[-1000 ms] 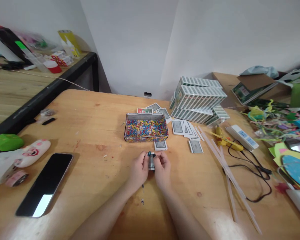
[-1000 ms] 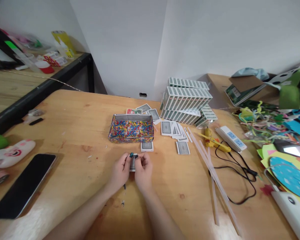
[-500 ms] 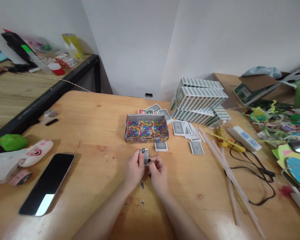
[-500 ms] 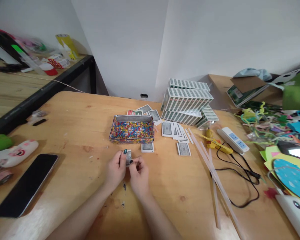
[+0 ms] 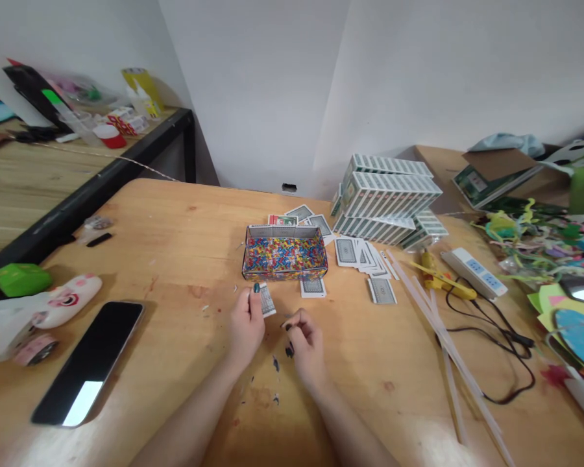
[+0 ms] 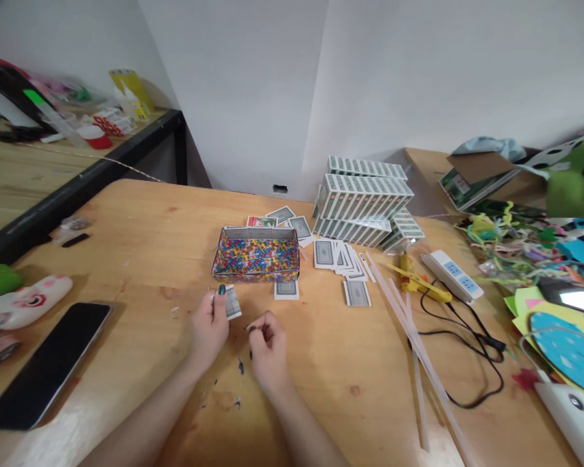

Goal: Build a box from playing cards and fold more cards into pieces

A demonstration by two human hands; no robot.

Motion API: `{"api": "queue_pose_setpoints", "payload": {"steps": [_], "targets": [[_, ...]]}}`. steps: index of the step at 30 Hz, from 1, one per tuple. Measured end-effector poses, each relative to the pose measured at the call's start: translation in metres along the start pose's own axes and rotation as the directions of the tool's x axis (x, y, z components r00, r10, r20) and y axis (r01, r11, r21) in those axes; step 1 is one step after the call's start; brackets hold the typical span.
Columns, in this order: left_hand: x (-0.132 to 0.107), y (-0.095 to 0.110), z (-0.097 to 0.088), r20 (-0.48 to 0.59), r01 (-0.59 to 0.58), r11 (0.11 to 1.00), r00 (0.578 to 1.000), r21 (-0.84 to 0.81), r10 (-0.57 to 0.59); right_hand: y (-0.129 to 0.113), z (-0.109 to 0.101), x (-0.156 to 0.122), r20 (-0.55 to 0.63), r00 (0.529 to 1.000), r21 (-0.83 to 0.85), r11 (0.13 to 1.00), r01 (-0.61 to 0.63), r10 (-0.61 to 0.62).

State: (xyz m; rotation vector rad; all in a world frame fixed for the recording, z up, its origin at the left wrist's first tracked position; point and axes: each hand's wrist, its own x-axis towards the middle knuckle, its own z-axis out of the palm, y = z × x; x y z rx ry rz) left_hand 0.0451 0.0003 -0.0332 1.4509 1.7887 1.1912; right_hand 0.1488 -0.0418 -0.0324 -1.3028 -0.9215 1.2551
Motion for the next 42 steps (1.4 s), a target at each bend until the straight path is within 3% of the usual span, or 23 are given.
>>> {"api": "queue_pose_setpoints", "payload": {"steps": [3,6,9,12,14,17,22,24,28,32,36,42], "targets": [[-0.008,0.0,0.003,0.174,-0.031,0.998,0.984,-0.051,0.039,0.0,0.001,0.003,0.002,1.0,0.028,1.0,-0.001,0.001],[-0.014,0.002,0.007,0.277,-0.047,0.994,0.958,-0.099,0.073,0.002,0.002,0.008,-0.029,1.0,0.033,0.999,0.011,-0.01],[-0.016,0.003,0.009,0.334,0.021,0.982,0.942,-0.185,0.043,0.003,0.0,0.011,-0.046,0.998,0.035,0.998,0.043,-0.041],[-0.017,0.001,0.012,0.381,0.16,0.947,0.923,-0.279,-0.044,0.001,-0.002,0.012,-0.026,0.998,0.023,0.998,0.05,-0.05],[-0.017,0.002,0.013,0.431,0.3,0.885,0.893,-0.356,-0.129,-0.001,-0.002,0.01,-0.025,0.997,-0.007,0.997,0.071,-0.071],[-0.017,0.005,0.013,0.547,0.501,0.732,0.81,-0.461,-0.21,-0.006,0.001,0.005,-0.03,0.996,0.011,0.996,0.088,-0.088],[-0.014,0.014,0.009,0.659,0.681,0.494,0.707,-0.54,-0.255,-0.006,0.0,0.006,0.022,1.0,0.118,0.993,0.019,-0.022],[-0.011,0.014,0.008,0.647,0.688,0.464,0.71,-0.558,-0.277,-0.003,-0.003,0.01,0.082,0.996,0.121,0.992,-0.033,0.023],[-0.003,0.01,0.007,0.55,0.611,0.509,0.784,-0.606,-0.286,-0.004,-0.015,0.02,0.125,0.99,0.088,0.994,-0.071,0.06],[0.002,0.009,0.006,0.485,0.555,0.492,0.83,-0.67,-0.275,-0.009,-0.033,0.031,-0.062,0.995,0.123,0.99,-0.074,0.082],[0.004,0.012,0.004,0.53,0.573,0.434,0.817,-0.696,-0.228,-0.008,-0.052,0.042,-0.225,0.953,0.201,0.966,-0.16,0.205],[0.005,0.012,0.003,0.554,0.592,0.378,0.804,-0.712,-0.216,0.0,-0.056,0.046,-0.353,0.908,0.035,0.973,-0.228,0.226]]}}
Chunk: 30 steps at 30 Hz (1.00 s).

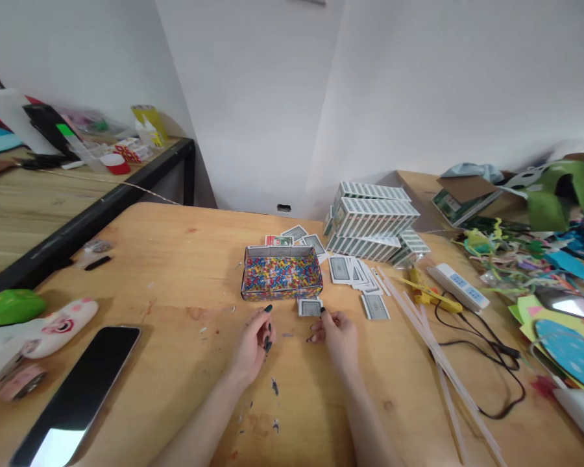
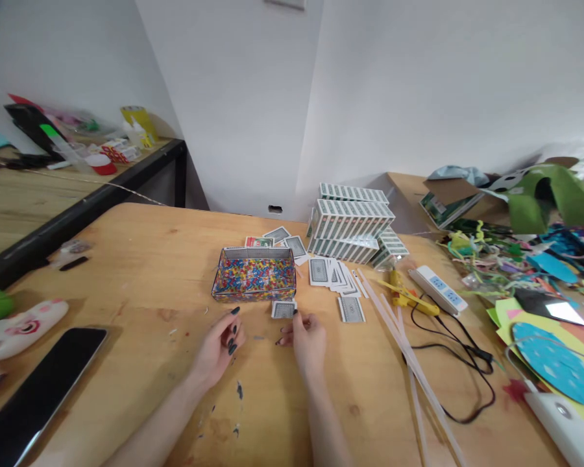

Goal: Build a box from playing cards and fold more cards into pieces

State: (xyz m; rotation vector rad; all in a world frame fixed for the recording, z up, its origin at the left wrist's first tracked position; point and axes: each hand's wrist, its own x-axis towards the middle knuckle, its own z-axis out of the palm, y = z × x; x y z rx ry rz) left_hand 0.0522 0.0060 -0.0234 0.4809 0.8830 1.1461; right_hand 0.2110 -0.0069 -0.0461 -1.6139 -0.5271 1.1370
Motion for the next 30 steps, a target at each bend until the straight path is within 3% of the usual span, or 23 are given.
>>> {"api": "queue_pose_setpoints", "payload": {"steps": [10,13,15,17,18,20,22,25,30], "targets": [[0.001,0.001,0.001,-0.042,0.019,0.999,0.999,0.042,-0.017,-0.003,0.002,0.0,0.02,0.989,0.002,0.989,0.146,-0.146],[0.001,0.002,0.0,-0.033,0.017,0.999,0.999,0.052,-0.016,-0.003,0.0,0.001,0.042,0.986,-0.104,0.981,0.166,-0.162],[0.001,0.003,0.0,-0.027,0.018,0.998,1.0,0.058,-0.016,-0.003,-0.006,0.005,-0.035,0.963,-0.234,0.939,0.251,-0.267],[0.0,0.003,0.001,-0.029,0.02,0.998,0.999,0.063,-0.018,-0.004,-0.018,0.012,-0.177,0.868,-0.411,0.836,0.363,-0.464],[0.0,0.003,0.001,-0.031,0.022,0.998,0.999,0.06,-0.02,-0.004,-0.025,0.017,-0.264,0.78,-0.517,0.766,0.382,-0.567],[0.0,0.003,0.001,-0.037,0.024,0.999,0.999,0.047,-0.022,-0.005,-0.042,0.028,-0.335,0.606,-0.707,0.618,0.345,-0.721],[0.001,0.003,0.001,-0.044,0.028,0.999,0.999,0.031,-0.026,-0.006,-0.057,0.037,-0.343,0.52,-0.794,0.537,0.285,-0.783],[0.001,0.003,0.001,-0.052,0.025,0.999,0.998,0.023,-0.024,-0.003,-0.065,0.046,-0.284,0.483,-0.837,0.46,0.297,-0.828],[0.003,0.002,0.0,-0.044,0.016,0.997,0.999,0.073,-0.013,0.001,-0.043,0.052,-0.151,0.509,-0.805,0.404,0.433,-0.847]]}}
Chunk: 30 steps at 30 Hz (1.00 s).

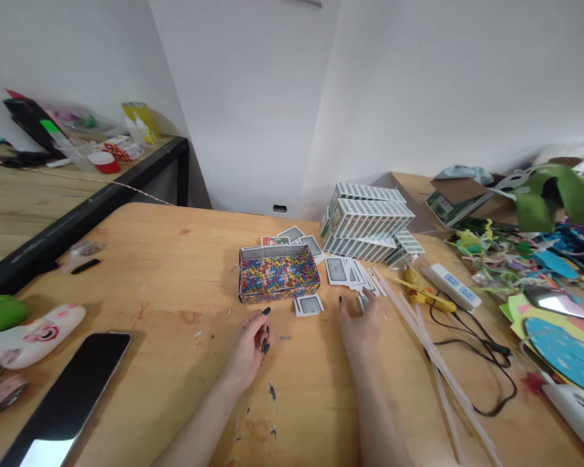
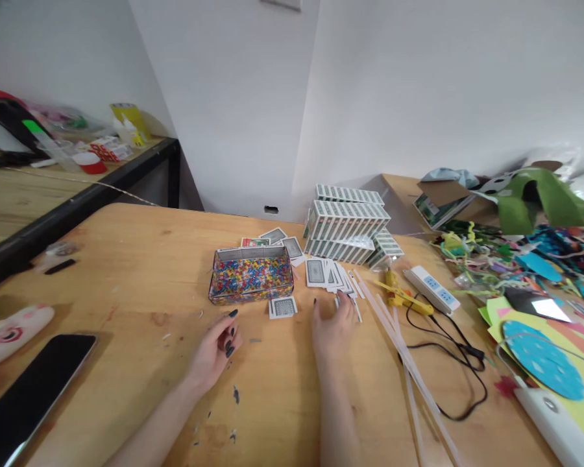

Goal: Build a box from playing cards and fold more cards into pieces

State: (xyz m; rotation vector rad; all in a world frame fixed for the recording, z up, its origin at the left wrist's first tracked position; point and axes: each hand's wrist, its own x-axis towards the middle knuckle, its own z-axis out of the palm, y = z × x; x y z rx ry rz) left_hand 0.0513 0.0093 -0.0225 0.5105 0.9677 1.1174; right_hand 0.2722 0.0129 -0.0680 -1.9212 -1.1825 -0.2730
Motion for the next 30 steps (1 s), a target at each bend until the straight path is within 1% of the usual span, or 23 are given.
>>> {"api": "queue_pose_setpoints", "payload": {"steps": [2,5,8,10,13,17,21,24,27,30], "targets": [[0.001,0.0,0.0,-0.003,0.001,1.0,1.0,0.013,-0.001,-0.008,0.01,0.004,0.028,0.999,0.01,1.0,0.019,-0.02],[0.001,-0.002,-0.001,0.007,0.0,1.0,1.0,0.014,0.0,-0.016,0.026,0.016,0.074,0.997,-0.04,0.999,0.027,-0.024],[0.002,-0.003,-0.003,0.023,-0.014,1.0,1.0,0.01,0.014,-0.017,0.038,0.025,0.114,0.993,-0.076,0.996,0.043,-0.034],[0.002,-0.005,-0.004,0.02,-0.021,1.0,1.0,0.008,0.021,-0.016,0.041,0.027,0.129,0.991,-0.081,0.996,0.035,-0.024],[0.003,-0.006,-0.004,0.022,-0.022,1.0,1.0,0.005,0.022,-0.011,0.039,0.025,0.148,0.989,-0.067,0.998,0.012,-0.002],[0.002,-0.006,-0.004,0.032,-0.024,1.0,0.999,0.016,0.023,-0.004,0.032,0.023,0.182,0.983,-0.01,1.0,-0.025,0.026],[0.003,-0.007,-0.004,0.033,-0.036,0.997,0.999,0.066,0.033,0.002,0.023,0.023,0.243,0.968,0.044,0.996,-0.073,0.06],[0.003,-0.008,-0.005,0.029,-0.034,0.993,0.999,0.115,0.031,0.004,0.016,0.023,0.237,0.968,0.088,0.99,-0.11,0.087],[0.003,-0.008,-0.005,0.043,-0.042,0.987,0.998,0.157,0.036,0.004,0.011,0.023,0.245,0.961,0.157,0.973,-0.17,0.129],[0.002,-0.008,-0.005,0.053,-0.046,0.974,0.998,0.222,0.036,0.002,0.007,0.024,0.271,0.941,0.252,0.929,-0.271,0.201]]}}
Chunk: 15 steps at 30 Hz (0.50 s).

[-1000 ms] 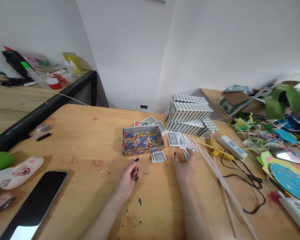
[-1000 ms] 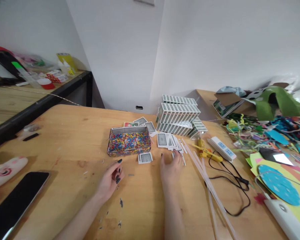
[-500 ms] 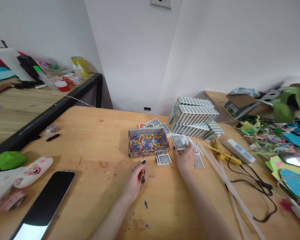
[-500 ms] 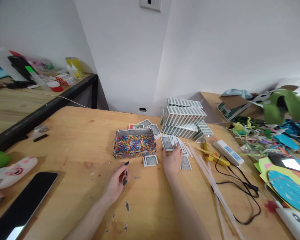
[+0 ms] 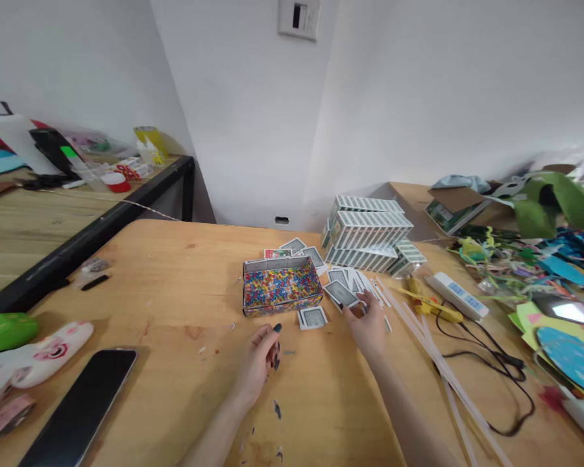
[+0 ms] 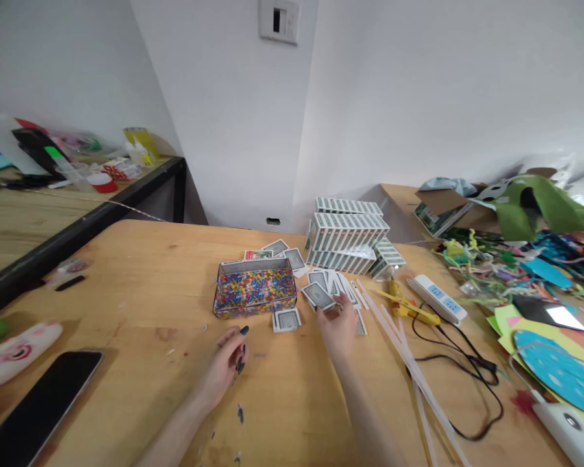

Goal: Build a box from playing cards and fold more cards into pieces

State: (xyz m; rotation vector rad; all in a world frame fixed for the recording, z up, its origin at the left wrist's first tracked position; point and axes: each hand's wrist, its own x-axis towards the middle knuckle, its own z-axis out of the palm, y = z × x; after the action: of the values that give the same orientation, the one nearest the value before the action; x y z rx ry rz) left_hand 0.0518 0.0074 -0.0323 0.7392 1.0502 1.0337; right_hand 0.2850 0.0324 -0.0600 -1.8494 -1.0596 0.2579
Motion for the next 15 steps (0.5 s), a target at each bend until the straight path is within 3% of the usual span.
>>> {"api": "queue_pose_setpoints", "payload": {"steps": [4,6,8,10,11,13,15], "targets": [[-0.002,-0.001,0.0,0.029,-0.019,0.991,0.999,0.132,0.016,-0.014,-0.009,-0.002,0.001,0.983,0.277,0.944,-0.178,0.185],[-0.002,-0.002,0.001,0.049,-0.036,0.986,0.998,0.166,0.029,-0.027,-0.017,-0.007,0.097,0.957,0.472,0.834,-0.286,0.273],[-0.003,-0.003,0.001,0.062,-0.063,0.985,0.997,0.158,0.053,-0.044,-0.025,-0.016,0.295,0.92,0.653,0.649,-0.391,0.257],[-0.004,-0.002,0.002,0.069,-0.093,0.987,0.994,0.129,0.084,-0.063,-0.029,-0.029,0.538,0.833,0.727,0.427,-0.537,0.131],[-0.005,-0.001,0.002,0.073,-0.106,0.988,0.993,0.109,0.098,-0.071,-0.028,-0.036,0.621,0.781,0.715,0.364,-0.597,0.061],[-0.007,0.001,0.001,0.083,-0.132,0.989,0.989,0.073,0.126,-0.084,-0.022,-0.05,0.741,0.668,0.646,0.336,-0.686,-0.06],[-0.007,0.002,-0.002,0.083,-0.182,0.982,0.981,0.049,0.178,-0.089,-0.011,-0.061,0.791,0.604,0.599,0.327,-0.731,-0.099]]}}
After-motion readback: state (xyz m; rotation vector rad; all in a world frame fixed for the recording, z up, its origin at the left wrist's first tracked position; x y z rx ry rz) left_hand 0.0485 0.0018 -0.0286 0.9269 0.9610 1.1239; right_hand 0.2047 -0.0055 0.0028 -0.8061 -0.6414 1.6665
